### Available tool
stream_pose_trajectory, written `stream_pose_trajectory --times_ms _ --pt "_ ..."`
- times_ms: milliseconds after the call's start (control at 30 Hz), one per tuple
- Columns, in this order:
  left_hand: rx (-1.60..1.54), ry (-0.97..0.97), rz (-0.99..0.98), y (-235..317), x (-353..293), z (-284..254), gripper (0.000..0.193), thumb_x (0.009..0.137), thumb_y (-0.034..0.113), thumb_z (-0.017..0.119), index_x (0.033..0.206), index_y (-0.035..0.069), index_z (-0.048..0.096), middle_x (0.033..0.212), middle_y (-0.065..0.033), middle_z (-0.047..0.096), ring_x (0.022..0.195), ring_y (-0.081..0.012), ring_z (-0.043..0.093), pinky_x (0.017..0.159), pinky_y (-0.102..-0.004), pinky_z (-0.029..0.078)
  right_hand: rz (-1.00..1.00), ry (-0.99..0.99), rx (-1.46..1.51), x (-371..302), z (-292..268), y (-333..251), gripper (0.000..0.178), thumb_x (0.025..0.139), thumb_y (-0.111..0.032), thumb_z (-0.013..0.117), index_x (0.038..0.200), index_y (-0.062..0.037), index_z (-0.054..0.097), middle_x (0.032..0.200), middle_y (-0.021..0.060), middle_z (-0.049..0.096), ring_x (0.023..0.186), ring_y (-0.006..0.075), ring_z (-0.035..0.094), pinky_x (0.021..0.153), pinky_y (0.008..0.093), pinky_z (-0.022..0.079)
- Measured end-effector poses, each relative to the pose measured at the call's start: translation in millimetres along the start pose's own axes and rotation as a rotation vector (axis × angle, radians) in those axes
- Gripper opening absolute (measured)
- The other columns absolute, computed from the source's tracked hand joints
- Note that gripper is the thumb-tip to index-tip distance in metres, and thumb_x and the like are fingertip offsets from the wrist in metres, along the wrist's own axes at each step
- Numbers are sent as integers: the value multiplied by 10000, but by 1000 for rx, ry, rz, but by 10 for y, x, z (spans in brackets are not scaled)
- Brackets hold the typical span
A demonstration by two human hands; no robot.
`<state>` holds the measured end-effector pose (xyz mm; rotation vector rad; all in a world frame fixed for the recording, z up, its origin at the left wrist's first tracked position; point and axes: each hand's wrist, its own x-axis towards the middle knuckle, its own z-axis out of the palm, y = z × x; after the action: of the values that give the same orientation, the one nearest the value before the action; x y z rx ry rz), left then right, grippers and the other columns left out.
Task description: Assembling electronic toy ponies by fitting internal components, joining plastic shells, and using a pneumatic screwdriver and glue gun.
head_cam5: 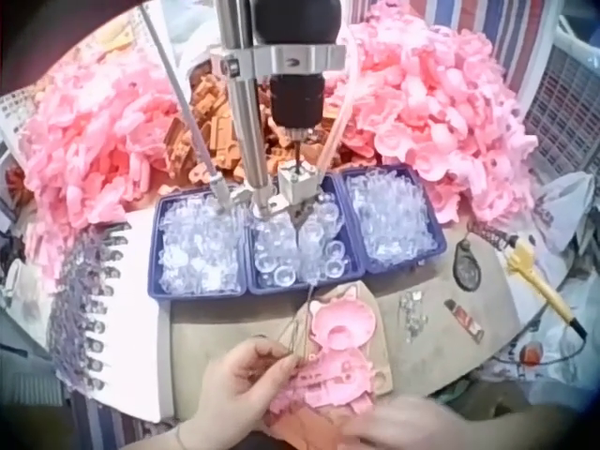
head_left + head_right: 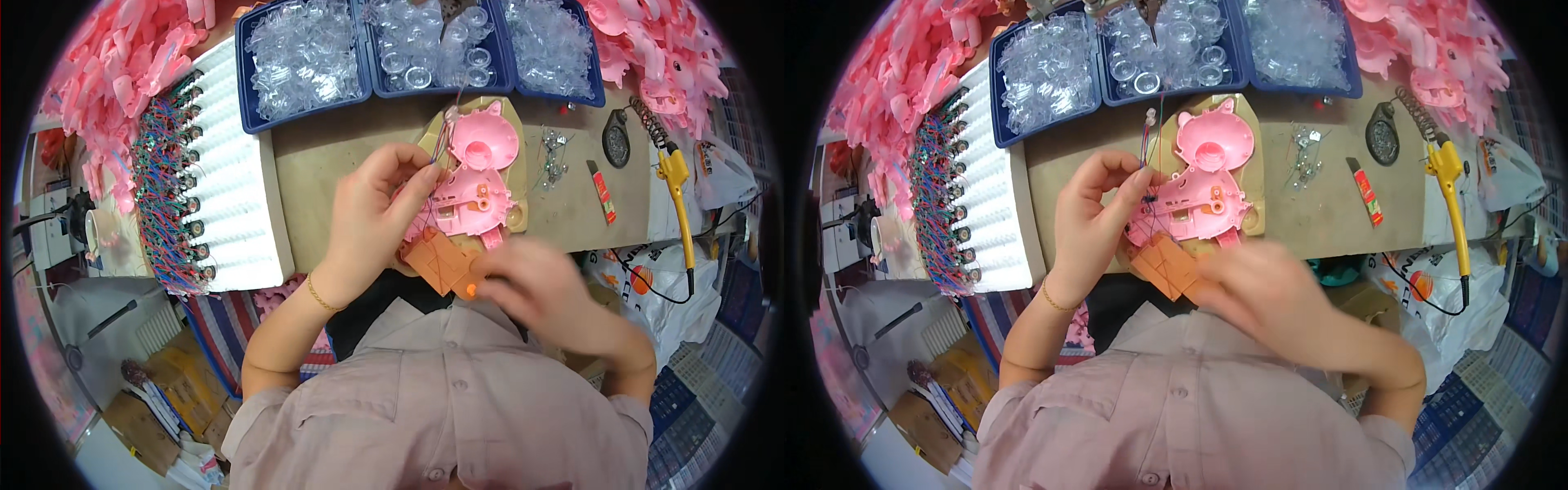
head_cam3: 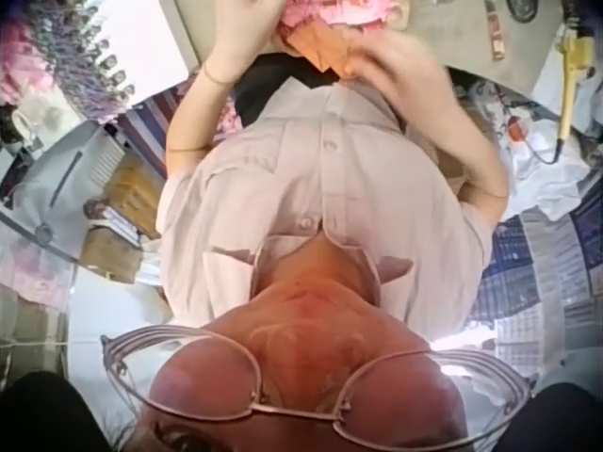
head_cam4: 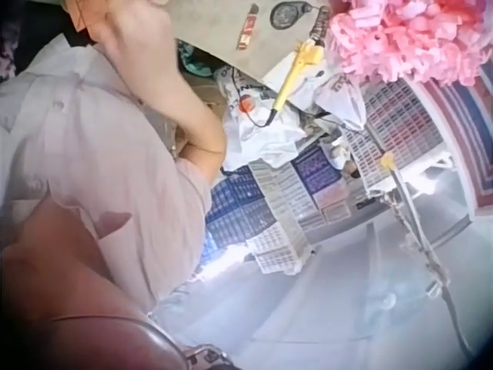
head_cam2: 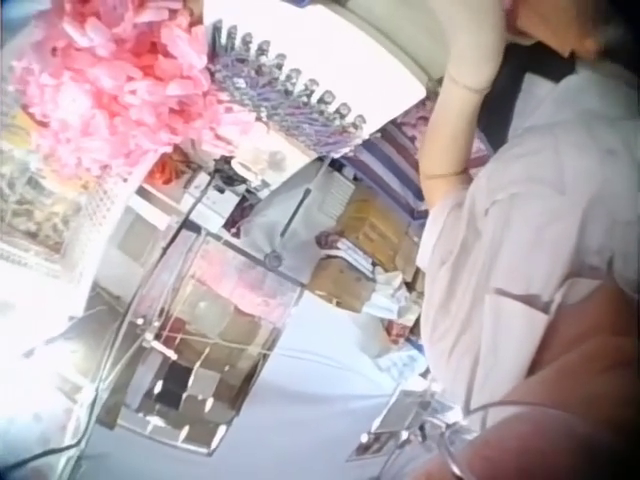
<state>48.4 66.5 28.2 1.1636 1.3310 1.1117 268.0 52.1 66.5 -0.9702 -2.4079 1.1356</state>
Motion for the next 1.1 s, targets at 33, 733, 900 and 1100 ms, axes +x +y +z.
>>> stream_pose_trajectory --times_ms 33,733,900,1100 --pt "59 66 83 2 -26 9 106 892 94 627 905 -7 598 821 -72 680 765 -95 651 660 -235 487 91 82 67 150 -124 -82 209 819 -66 686 1002 -3 609 895 104 619 765 220 610 689 310 488" --pt "-323 -88 -68 113 205 -190 358 845 141 700 1126 -11 538 962 -64 646 896 -117 618 768 -258 502 6 229 361 1081 -149 144 105 854 -10 634 953 23 617 884 39 619 791 95 589 716 231 473" --pt "-425 -136 -92 131 248 -240 164 892 105 656 990 -25 634 857 12 602 732 -32 527 638 -182 439 -89 423 155 794 -97 199 101 810 12 657 896 -6 607 901 53 594 791 124 543 729 251 442" --pt "-261 -45 -24 89 258 -249 220 945 182 592 1007 -22 645 812 27 600 663 -17 510 588 -188 431 69 432 521 555 11 89 101 770 75 620 835 6 586 852 69 598 798 141 579 714 274 466"
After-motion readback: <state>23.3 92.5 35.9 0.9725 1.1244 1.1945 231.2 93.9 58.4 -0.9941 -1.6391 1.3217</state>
